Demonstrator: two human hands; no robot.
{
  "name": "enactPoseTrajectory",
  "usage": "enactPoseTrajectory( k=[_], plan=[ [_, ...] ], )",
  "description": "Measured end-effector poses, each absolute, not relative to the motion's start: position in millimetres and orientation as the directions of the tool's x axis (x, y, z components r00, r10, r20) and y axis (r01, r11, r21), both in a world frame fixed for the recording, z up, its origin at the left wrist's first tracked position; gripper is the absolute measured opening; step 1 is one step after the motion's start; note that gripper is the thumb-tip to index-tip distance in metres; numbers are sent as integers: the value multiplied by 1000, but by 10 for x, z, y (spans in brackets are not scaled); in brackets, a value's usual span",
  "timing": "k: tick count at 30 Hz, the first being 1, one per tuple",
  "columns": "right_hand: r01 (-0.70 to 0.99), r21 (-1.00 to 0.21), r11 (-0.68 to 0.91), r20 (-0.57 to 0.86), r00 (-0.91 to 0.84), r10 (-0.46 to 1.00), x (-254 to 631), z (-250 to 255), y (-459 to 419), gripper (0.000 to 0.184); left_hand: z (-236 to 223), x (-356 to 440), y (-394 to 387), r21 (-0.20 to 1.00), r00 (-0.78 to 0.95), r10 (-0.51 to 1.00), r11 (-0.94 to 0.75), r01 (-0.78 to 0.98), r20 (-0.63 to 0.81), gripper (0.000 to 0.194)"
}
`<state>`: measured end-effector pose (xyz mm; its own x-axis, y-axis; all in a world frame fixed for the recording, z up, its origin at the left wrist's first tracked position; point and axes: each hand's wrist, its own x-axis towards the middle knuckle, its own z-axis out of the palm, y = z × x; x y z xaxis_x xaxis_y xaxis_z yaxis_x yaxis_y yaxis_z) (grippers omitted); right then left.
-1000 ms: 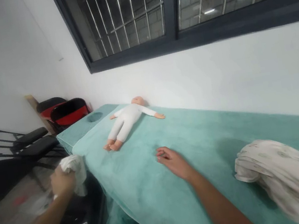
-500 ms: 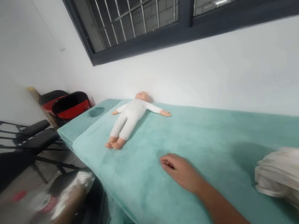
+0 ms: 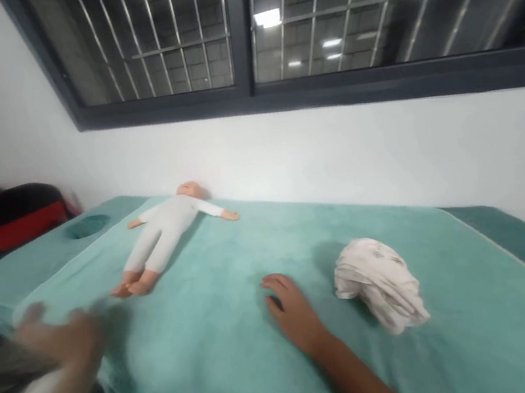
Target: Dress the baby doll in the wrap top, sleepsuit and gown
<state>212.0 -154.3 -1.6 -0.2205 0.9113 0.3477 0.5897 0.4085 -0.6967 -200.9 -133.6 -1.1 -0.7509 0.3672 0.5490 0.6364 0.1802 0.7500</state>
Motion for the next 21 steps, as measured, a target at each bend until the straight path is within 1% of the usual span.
enactPoseTrajectory(
  k=[1,2,4,6,7,8,9,10,13,15,16,17,19,21],
  plan=[
    [663,-630,404,380,-191,905,2276,-18,-1600,26,91,-1764,-1242,739,-718,369,111,665,590,55],
    [739,-547,394,416,-169,894,2445,-12,-1650,27,165,-1488,-1157,725,-662,428,23,689,616,54],
    [872,-348,344,483,-148,863,2810,35,-1724,29,221,-880,-1009,699,-478,647,-122,705,594,46],
    [954,-162,253,515,-137,846,3185,128,-1763,32,169,-271,-885,670,-193,847,-230,706,495,42],
    [977,-89,193,539,-116,834,3367,187,-1775,34,117,6,-834,641,-52,897,-272,718,439,43],
    [993,-23,119,549,-87,831,3543,251,-1785,35,56,252,-791,598,80,914,-325,732,398,45],
    [999,22,44,550,-49,833,3710,317,-1798,37,-8,458,-758,552,193,909,-382,741,370,46],
    [999,37,-11,556,-11,831,3867,382,-1815,39,-69,620,-732,517,265,897,-423,744,353,46],
    [992,-26,-125,528,120,841,4270,565,-1900,43,-214,837,-688,467,337,887,-455,758,317,46],
    [982,-62,-178,509,184,841,4460,675,-1983,43,-272,808,-667,476,345,886,-459,750,310,45],
    [978,-48,-204,509,200,837,4523,727,-2027,41,-293,769,-656,487,349,883,-465,739,312,45],
    [971,-9,-238,518,208,830,4562,773,-2070,38,-310,726,-647,498,352,880,-471,728,317,44],
    [943,121,-310,550,196,811,4565,843,-2140,35,-339,655,-628,515,355,875,-481,709,328,43],
    [912,250,-324,574,130,809,4478,861,-2174,36,-362,626,-606,535,355,874,-485,692,333,42]
  ],
)
